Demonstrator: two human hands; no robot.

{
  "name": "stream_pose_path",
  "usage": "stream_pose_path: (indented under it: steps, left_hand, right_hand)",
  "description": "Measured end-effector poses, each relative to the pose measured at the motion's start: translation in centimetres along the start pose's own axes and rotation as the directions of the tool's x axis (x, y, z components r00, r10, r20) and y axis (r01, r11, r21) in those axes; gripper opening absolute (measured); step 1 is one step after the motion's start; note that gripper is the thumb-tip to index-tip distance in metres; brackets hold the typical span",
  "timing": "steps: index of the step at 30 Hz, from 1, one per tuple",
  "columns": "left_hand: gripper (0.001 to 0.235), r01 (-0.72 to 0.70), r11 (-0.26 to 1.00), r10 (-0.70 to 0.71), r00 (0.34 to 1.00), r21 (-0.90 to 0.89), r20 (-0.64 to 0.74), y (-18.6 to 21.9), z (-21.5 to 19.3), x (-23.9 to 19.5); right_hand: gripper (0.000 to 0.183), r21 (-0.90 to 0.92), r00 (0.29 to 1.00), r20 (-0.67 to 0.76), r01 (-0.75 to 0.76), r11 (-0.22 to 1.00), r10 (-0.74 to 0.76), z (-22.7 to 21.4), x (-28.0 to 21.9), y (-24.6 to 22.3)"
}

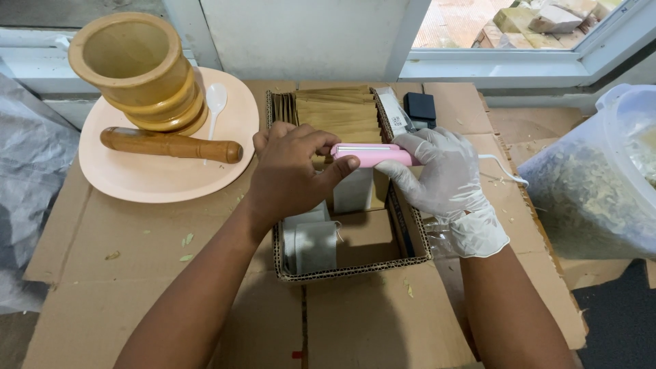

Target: Sealing small white pouches of tea or herbs using a handheld heat sealer and placing them into a cardboard box.

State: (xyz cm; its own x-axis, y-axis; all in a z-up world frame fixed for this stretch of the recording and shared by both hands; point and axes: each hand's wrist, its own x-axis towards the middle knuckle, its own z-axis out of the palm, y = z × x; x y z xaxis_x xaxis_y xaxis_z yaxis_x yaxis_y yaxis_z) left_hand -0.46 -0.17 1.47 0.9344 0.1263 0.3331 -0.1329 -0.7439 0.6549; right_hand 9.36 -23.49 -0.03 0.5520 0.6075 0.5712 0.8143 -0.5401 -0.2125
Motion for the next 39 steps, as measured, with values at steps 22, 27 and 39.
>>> stream_pose_path:
  steps: [22,27,39]
  left_hand:
    - [0.068,-0.022,0.981,-0.033,0.961,0.193,0.275,4.7,-1.5,2.5]
    - [0.080,-0.199,0.928,0.050,0.904,0.315,0.425,7.7,0.5,6.7]
    - [0.047,-0.489,0.780,0.177,0.772,0.391,0.611,11.1,13.4,14.7]
  right_hand:
    - [0.062,0.114,0.993,0.033,-0.112,0.987,0.109,-4.2,-0.8,3.2]
    - [0.069,0.113,0.973,0.048,-0.231,0.966,0.227,-7.2,-1.3,5.1]
    - [0.062,-0.287,0.701,0.262,-0.599,0.747,0.663,-8.1,-3.6,12.4]
